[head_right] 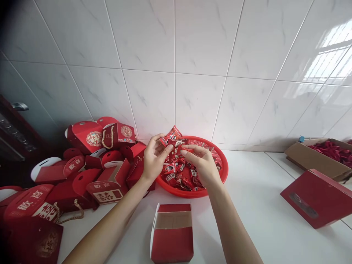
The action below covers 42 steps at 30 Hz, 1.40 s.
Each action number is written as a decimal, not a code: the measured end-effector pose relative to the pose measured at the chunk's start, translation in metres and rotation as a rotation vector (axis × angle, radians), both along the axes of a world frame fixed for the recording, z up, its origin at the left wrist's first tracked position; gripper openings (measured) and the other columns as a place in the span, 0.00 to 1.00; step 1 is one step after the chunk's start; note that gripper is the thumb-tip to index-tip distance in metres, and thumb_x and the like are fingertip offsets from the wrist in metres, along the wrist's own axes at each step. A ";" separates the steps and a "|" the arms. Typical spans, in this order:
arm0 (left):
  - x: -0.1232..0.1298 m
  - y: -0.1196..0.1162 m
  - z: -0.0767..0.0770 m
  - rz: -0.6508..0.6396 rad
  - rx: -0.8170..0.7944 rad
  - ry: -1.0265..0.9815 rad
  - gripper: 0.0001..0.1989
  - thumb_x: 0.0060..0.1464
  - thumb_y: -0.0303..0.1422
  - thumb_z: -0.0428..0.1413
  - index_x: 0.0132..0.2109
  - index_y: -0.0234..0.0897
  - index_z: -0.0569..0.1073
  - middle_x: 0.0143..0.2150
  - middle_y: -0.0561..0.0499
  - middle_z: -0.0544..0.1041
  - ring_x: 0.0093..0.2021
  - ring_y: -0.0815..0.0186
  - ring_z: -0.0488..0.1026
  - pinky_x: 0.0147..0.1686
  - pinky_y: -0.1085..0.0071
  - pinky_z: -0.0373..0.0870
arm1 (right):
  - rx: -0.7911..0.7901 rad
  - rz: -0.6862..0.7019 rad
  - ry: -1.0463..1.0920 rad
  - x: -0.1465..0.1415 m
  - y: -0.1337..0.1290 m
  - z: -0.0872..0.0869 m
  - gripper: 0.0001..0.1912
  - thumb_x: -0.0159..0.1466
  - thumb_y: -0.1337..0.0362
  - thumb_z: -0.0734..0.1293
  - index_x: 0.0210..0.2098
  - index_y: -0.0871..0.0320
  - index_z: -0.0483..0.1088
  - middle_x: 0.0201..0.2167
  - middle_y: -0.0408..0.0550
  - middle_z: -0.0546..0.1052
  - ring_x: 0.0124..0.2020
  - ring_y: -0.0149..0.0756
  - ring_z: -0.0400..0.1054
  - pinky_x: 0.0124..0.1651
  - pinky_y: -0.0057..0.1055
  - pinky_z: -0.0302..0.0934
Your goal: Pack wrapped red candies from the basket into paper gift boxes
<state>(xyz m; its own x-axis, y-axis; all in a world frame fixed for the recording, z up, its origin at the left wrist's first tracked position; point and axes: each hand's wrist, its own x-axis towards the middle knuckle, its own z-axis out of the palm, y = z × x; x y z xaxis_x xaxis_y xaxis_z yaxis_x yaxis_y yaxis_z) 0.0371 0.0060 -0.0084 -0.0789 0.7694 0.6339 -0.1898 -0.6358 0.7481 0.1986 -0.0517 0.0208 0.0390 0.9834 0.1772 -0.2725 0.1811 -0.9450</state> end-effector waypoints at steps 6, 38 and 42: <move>0.004 -0.006 0.005 -0.084 -0.110 -0.148 0.24 0.49 0.41 0.71 0.50 0.41 0.73 0.41 0.51 0.81 0.42 0.64 0.80 0.46 0.68 0.76 | 0.055 -0.046 0.055 -0.004 0.000 -0.003 0.17 0.50 0.55 0.84 0.36 0.53 0.84 0.36 0.46 0.85 0.40 0.39 0.77 0.50 0.39 0.72; -0.007 -0.017 0.024 -0.325 -0.297 0.004 0.16 0.53 0.42 0.65 0.46 0.41 0.77 0.38 0.52 0.78 0.34 0.65 0.74 0.32 0.71 0.75 | 0.166 -0.106 -0.241 0.027 -0.012 0.012 0.14 0.51 0.55 0.83 0.36 0.52 0.85 0.29 0.47 0.84 0.31 0.40 0.78 0.36 0.38 0.73; -0.009 -0.020 0.027 -0.341 -0.263 0.053 0.17 0.55 0.44 0.65 0.48 0.41 0.76 0.39 0.51 0.79 0.38 0.63 0.77 0.35 0.70 0.75 | 0.144 -0.115 -0.228 0.024 -0.012 0.012 0.15 0.50 0.54 0.83 0.35 0.52 0.85 0.30 0.48 0.85 0.30 0.40 0.77 0.36 0.39 0.73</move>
<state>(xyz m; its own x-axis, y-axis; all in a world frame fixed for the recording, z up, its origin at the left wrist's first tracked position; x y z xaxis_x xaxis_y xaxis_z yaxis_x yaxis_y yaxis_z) 0.0281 -0.0139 0.0181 0.2352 0.8816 0.4091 -0.3133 -0.3297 0.8906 0.2229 -0.0640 0.0326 0.0917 0.9391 0.3312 -0.0258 0.3347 -0.9420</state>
